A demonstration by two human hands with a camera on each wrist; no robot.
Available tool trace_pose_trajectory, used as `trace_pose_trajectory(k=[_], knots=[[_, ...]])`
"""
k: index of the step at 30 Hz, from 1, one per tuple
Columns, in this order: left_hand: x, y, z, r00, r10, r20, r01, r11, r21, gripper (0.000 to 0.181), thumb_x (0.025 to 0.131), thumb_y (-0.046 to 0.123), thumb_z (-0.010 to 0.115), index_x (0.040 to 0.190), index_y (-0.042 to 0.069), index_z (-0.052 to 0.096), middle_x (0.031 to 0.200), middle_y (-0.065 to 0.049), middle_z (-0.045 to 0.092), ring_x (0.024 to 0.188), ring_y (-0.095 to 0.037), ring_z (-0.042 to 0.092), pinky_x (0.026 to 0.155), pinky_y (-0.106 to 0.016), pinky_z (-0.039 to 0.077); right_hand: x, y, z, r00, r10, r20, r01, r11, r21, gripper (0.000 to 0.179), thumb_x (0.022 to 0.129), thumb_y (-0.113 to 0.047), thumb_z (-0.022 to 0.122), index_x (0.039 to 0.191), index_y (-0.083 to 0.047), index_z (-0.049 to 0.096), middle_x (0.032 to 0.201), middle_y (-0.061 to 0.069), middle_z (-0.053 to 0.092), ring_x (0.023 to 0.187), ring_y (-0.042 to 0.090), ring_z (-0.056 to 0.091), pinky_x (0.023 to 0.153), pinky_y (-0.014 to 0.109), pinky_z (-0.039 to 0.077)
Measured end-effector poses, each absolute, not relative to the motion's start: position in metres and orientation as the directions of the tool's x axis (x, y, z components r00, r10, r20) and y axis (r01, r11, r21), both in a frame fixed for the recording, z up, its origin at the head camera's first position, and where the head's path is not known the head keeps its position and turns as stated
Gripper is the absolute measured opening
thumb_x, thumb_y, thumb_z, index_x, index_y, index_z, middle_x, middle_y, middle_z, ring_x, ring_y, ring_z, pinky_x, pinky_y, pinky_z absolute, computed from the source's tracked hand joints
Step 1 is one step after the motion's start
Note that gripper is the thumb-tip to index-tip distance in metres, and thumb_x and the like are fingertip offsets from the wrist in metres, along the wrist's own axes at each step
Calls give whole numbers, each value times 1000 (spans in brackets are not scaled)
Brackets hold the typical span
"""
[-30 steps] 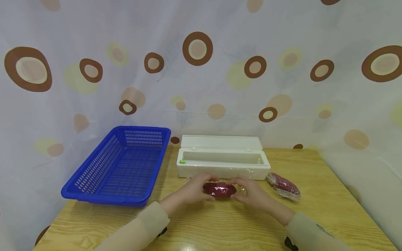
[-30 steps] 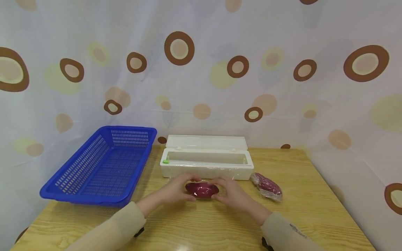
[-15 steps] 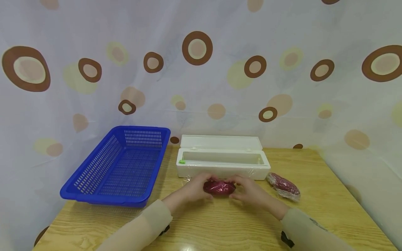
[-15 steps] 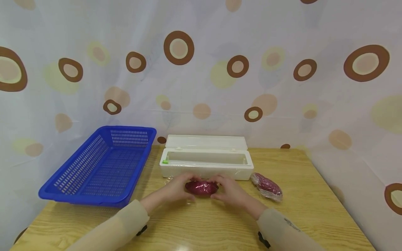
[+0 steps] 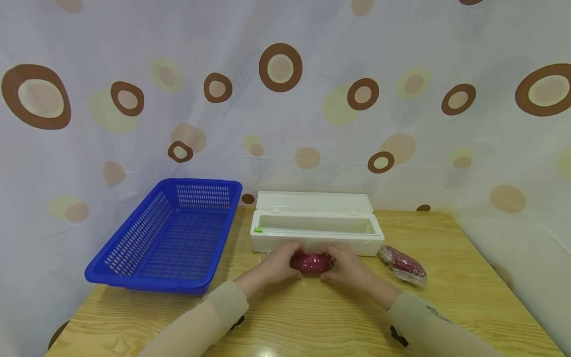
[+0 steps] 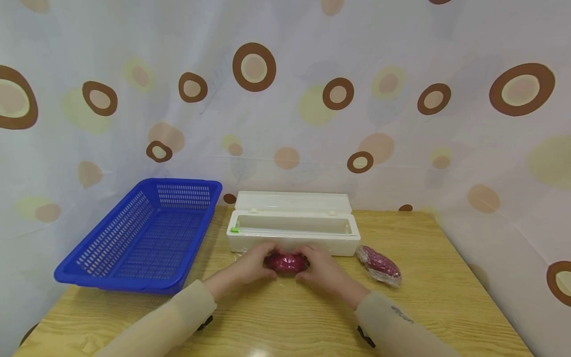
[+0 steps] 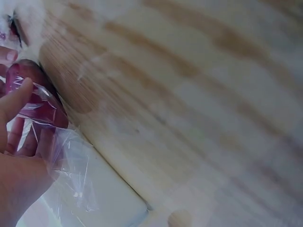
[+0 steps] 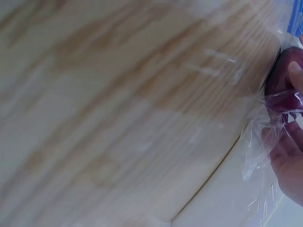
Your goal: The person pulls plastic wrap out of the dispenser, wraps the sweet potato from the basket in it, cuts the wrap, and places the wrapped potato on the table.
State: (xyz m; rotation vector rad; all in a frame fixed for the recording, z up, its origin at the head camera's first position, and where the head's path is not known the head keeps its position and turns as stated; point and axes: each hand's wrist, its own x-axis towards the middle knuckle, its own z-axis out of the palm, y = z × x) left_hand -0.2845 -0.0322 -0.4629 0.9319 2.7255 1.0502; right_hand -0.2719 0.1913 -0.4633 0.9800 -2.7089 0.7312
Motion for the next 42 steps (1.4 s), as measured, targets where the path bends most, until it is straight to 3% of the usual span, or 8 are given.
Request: trace_pose_trajectory(k=[8,19,33,42], knots=[[-290,-34,-463,-817,563,125,504,592,629,36,80,9,73,112,12,57,113,-2,63,110,-16,57,97,-29,44,-273,185,-458,-806,-522,278,-591,726,-351,45,70,-17,83,108,-8,62,103,5,64,92,19,60,78,34,52],[-290,-33,-461,-810,569,143,543,635,549,33,84,14,70,116,9,62,119,-4,61,113,-17,55,99,-30,43,-277,191,-457,-747,-610,265,-665,689,-288,43,80,-20,74,117,-4,58,112,10,64,103,26,60,87,40,50],[-286,-30,-457,-807,554,204,582,686,438,32,86,14,69,117,9,65,117,-4,64,112,-18,57,99,-31,43,-277,190,-462,-700,-625,345,-699,700,-150,44,84,-22,70,119,3,59,116,14,58,103,27,59,87,40,50],[-287,-31,-461,-842,511,174,515,664,543,33,85,12,69,118,9,64,115,-3,66,109,-16,59,95,-29,46,-277,190,-465,-678,-629,381,-714,687,-137,43,83,-19,71,117,5,60,112,14,59,99,27,61,85,39,51]])
